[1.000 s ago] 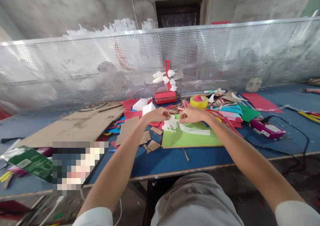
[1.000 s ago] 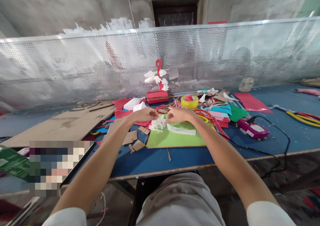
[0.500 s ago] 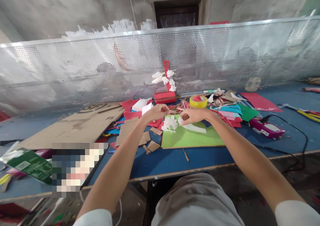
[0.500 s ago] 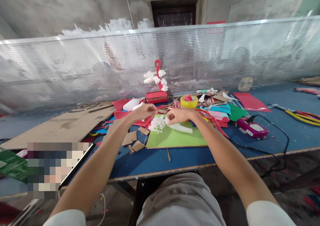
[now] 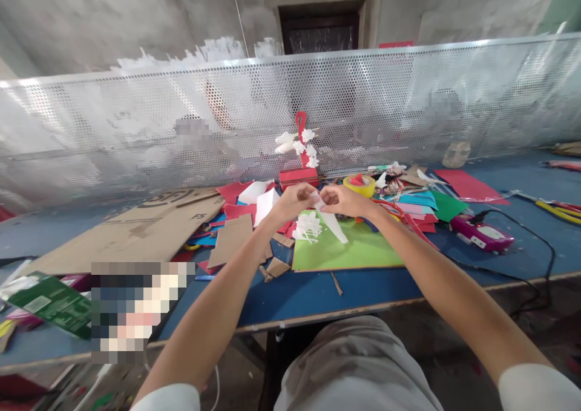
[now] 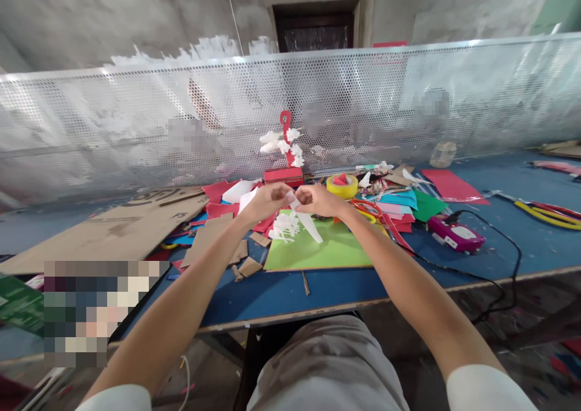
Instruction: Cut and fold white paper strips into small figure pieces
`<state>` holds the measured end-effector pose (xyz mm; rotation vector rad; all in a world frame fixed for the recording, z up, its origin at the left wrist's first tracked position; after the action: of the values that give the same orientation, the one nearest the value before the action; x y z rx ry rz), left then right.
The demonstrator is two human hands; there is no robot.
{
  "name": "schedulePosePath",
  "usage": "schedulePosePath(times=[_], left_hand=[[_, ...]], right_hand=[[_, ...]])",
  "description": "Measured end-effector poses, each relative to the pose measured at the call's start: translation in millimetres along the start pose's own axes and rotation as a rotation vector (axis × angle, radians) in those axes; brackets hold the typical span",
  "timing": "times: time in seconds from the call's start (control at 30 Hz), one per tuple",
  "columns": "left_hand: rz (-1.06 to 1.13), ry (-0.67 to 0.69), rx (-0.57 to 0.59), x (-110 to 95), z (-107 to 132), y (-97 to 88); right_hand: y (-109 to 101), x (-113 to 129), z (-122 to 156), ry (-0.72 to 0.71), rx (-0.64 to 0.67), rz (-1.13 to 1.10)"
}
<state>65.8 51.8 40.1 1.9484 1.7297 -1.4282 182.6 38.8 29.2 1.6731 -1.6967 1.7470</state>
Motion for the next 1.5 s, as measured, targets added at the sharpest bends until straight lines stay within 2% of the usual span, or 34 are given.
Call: schedulePosePath(times=[0.17,0.27,0.37,0.57,0.83,0.93,1.03,1.13,1.23,1.5], left_hand=[[-0.067,0.042,-0.132,7.8,-2.4,-21.5],[-0.138,0.054,-0.159,9.5,-2.2,-26.5],[-0.204,0.078,-0.107,4.2,-0.8,-21.2],[-0.274,0.105,0.102,-3.0,1.7,2.4],[-0.329,0.034,0.078,7.0,0.6,-2.2],[-0.311,-0.022,0.051,9.1,0.0,-4.4],[-0.211,-0.097,0.027,11.9,0.3,-4.7],[-0.05,-0.169,0.006,17.4,1.9,-3.8],[0.053,-0.215,-0.018,23.2,3.7,-4.5],[0.003,-0.237,-0.014,23.3,5.5,-6.6]], right_hand=[[-12.6,-13.1,-2.5,0.041,-0.098,-0.011],[-20.3,-19.1,-3.3,0.082,-0.161,0.006],[-20.8,-18.6,-3.9,0.076,-0.17,-0.009],[-11.2,-11.3,-3.3,0.036,-0.132,-0.028],[-10.9,-4.5,0.7,0.021,-0.147,0.04],[-5.0,5.5,3.8,-0.035,-0.11,0.099],[3.4,15.5,5.4,-0.112,-0.099,0.256],[9.5,20.8,4.5,-0.183,-0.141,0.423],[10.9,19.4,2.4,-0.195,-0.183,0.517],[-2.4,18.8,5.8,-0.209,-0.255,0.526]])
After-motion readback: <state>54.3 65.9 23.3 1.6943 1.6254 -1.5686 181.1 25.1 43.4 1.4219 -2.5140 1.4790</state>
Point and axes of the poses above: each hand's wrist, its own z-axis away from the middle knuckle, its own y-axis out of the palm, x = y × z, the point moved 8 cm from there along -z, towards the middle knuckle, and after that the axes turned 7 degrees about y, right-handed, at the moved point
